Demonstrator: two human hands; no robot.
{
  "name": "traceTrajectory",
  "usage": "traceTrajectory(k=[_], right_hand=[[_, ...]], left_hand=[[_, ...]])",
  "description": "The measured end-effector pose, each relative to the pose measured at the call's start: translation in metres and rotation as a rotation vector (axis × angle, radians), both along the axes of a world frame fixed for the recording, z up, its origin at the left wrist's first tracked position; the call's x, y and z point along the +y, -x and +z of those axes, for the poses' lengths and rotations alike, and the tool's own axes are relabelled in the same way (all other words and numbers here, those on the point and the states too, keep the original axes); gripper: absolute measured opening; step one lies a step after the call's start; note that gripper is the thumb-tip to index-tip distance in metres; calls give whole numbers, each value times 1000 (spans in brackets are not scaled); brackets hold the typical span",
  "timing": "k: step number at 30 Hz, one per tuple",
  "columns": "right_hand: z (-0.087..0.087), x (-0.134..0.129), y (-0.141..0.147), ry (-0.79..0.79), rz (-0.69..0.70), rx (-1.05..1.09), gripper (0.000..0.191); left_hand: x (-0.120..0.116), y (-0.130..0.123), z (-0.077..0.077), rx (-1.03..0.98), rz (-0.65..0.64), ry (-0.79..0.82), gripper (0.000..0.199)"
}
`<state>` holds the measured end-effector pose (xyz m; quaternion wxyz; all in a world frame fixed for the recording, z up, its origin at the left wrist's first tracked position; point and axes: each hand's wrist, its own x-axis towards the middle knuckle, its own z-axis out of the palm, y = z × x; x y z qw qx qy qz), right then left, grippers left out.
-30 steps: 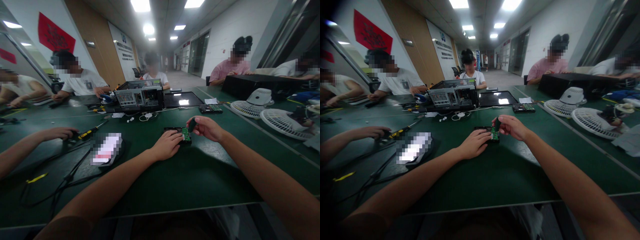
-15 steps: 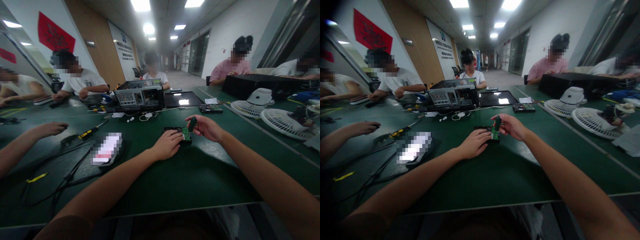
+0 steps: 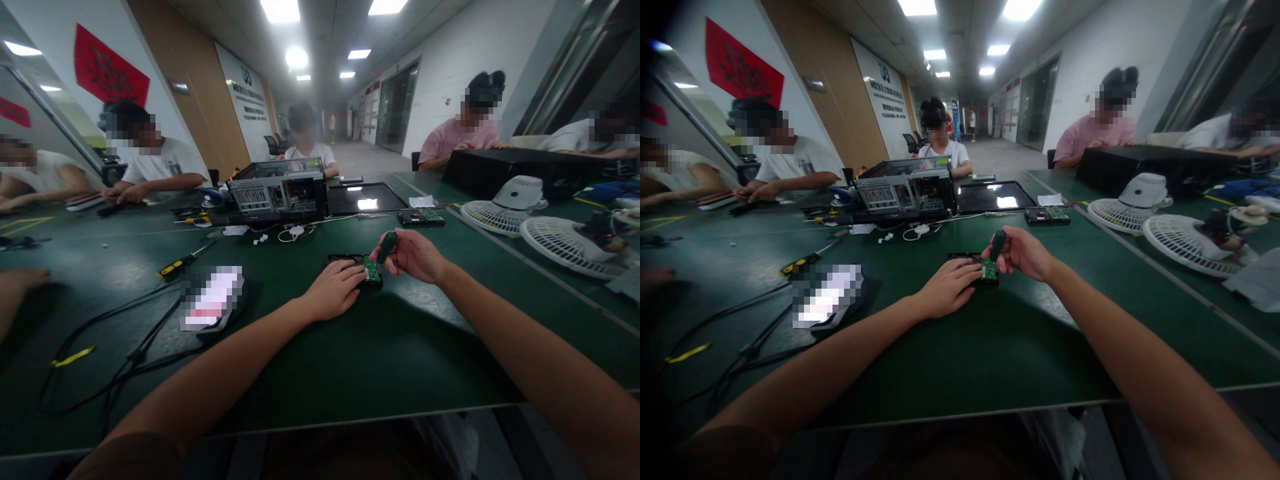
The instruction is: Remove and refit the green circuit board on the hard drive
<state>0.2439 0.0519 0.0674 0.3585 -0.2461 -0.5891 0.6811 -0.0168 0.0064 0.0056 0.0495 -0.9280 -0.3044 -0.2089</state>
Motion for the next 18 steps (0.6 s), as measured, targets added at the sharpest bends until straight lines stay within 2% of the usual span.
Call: traceTrajectory(k=[8,18], right_hand=[[1,-3,3,-38,-48,-65,42],[-2,-2,1,-78,-102,-79,39]], left_hand=[[0,0,-1,10,9,4,46],[-1,0,0,9,7,10,45]])
